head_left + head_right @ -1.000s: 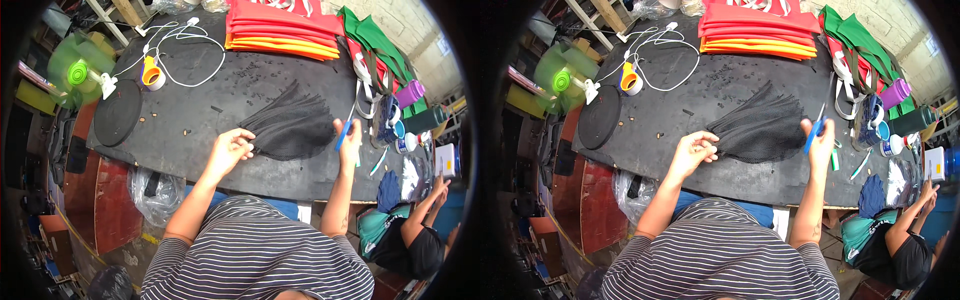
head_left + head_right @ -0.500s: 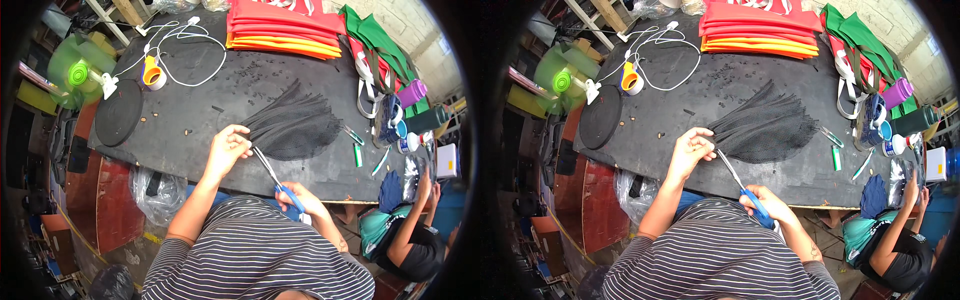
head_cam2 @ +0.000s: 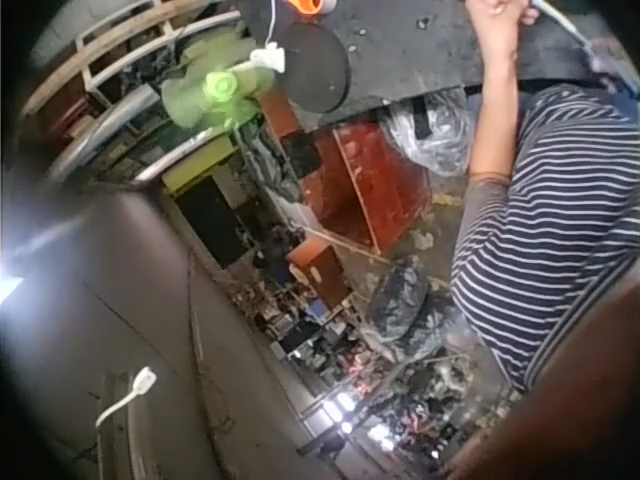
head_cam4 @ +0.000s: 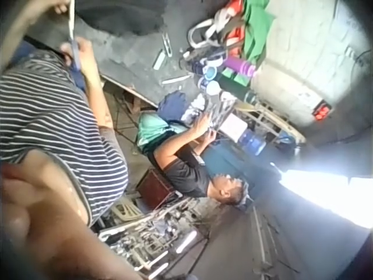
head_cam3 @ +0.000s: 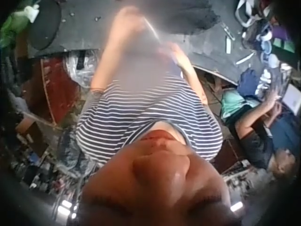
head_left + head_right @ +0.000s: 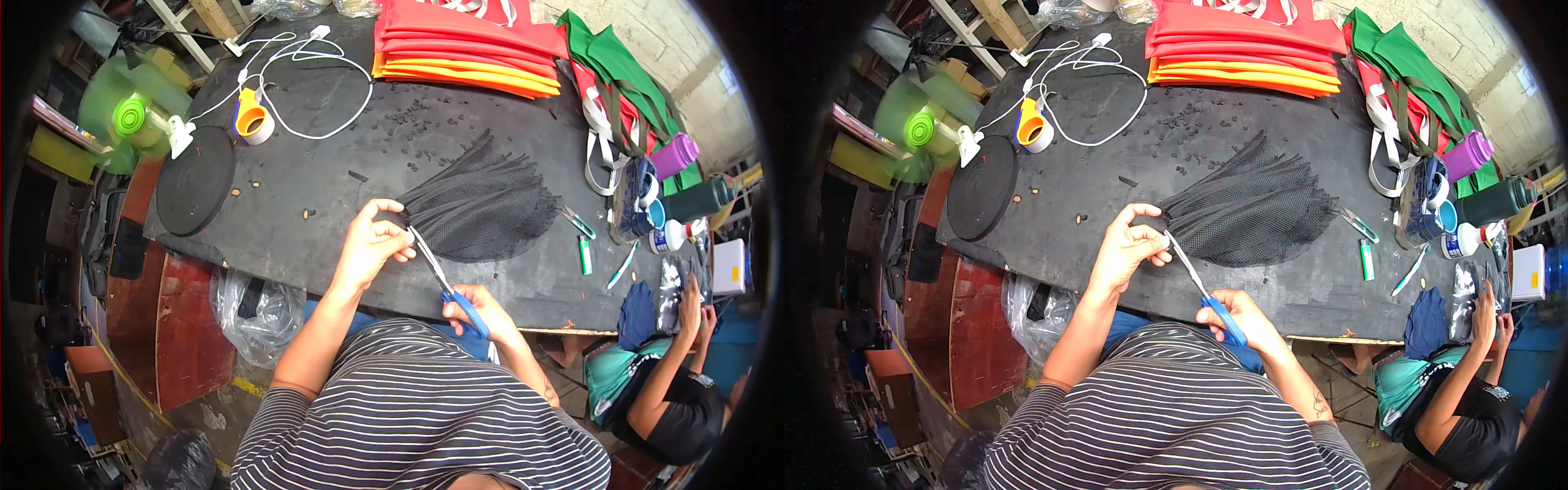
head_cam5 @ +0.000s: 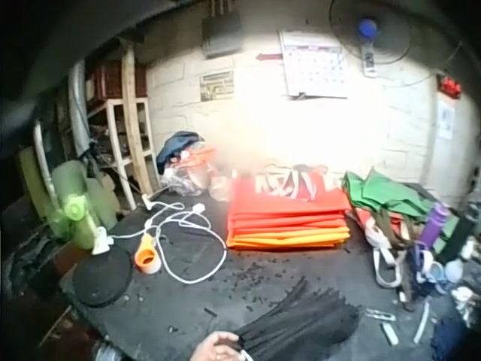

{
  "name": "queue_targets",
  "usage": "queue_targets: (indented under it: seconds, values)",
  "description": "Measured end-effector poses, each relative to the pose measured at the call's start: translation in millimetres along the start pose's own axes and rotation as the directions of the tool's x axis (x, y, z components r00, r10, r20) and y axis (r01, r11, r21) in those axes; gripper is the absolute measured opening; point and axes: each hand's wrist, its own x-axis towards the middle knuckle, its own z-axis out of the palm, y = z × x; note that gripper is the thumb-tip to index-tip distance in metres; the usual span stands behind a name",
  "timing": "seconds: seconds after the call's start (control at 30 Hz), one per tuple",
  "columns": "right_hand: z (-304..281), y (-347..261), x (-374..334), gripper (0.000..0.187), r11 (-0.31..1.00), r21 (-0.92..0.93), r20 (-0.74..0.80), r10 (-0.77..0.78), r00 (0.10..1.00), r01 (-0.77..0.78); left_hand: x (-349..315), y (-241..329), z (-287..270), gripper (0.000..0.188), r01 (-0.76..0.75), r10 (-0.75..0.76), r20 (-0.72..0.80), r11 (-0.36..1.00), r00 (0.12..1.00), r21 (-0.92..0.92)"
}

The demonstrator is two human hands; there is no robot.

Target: Cutting mesh fabric pieces with scissors at a manufacturing workbench.

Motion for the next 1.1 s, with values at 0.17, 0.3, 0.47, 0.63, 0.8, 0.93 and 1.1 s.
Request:
queue_targets:
  seconds: [0.17,0.3,0.47,0.63,0.8,0.93,1.1]
  values:
    - [-4.9,-1.7,0.5,0.019,0.998,-0.069,-0.020,0.009,1.000,-0.010,-1.7,0.8,-1.3,0.040,0.006,-0.005,0.009,1.000,1.000,-0.004]
    - [-4.8,-5.0,-0.7,0.020,0.991,-0.130,-0.030,0.024,0.999,-0.027,-2.8,0.3,-2.6,0.040,0.005,-0.005,0.011,1.000,1.000,-0.015]
    - [-3.5,1.1,0.7,0.021,0.992,-0.122,-0.025,-0.025,0.999,0.022,-3.2,2.8,-0.2,0.040,0.000,0.000,0.008,1.000,1.000,-0.020]
    - [1.4,-4.5,-0.2,0.028,0.995,-0.090,0.003,-0.034,0.999,0.034,-3.9,2.3,-0.7,0.041,-0.006,0.006,0.008,1.000,1.000,-0.021]
    - [-1.5,-1.6,1.8,0.026,0.996,-0.090,0.006,-0.026,1.000,0.027,-4.4,4.2,-0.4,0.041,-0.002,0.002,0.017,1.000,1.000,-0.005]
    - [-3.0,-2.4,3.5,0.023,0.996,-0.086,0.000,-0.032,0.999,0.032,-4.1,3.8,-1.0,0.041,-0.016,0.016,0.016,1.000,1.000,-0.005]
    - [0.4,-8.0,2.2,0.022,0.989,-0.146,-0.060,0.016,0.998,-0.024,-4.5,3.1,-2.0,0.041,-0.029,0.029,0.011,1.000,1.000,0.007]
